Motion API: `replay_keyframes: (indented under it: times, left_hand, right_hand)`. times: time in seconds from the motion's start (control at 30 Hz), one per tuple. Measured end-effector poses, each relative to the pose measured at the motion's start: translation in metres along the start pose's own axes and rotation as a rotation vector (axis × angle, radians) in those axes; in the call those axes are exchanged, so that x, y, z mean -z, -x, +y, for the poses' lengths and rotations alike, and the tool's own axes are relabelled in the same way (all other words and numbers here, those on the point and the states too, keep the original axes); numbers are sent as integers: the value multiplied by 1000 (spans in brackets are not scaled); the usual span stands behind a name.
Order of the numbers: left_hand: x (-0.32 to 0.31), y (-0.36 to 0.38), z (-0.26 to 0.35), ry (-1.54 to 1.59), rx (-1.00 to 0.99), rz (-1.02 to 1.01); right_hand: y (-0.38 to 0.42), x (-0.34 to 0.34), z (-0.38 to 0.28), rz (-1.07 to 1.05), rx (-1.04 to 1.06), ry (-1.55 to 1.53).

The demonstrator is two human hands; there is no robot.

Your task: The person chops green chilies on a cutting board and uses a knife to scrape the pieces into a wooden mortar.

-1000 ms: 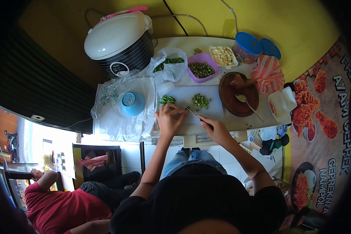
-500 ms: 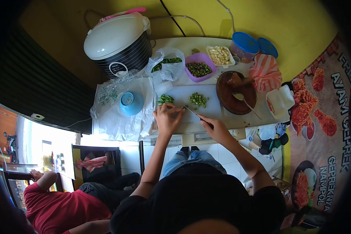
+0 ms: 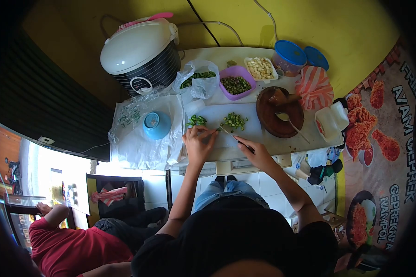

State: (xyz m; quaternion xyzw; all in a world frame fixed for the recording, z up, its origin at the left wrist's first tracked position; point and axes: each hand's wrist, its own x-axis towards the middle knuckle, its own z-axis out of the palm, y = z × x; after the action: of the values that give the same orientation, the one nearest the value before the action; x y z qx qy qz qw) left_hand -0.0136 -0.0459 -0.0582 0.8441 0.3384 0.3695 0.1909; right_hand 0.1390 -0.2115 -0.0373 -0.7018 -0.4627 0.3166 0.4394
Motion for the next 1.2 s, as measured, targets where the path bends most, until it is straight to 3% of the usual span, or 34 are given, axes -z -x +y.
replay_keyframes:
  times: [1.2]
  left_hand:
    - [-1,-2,-3,47,52,3]
  right_hand:
    - [-9,-11,-23,-19,-73,70]
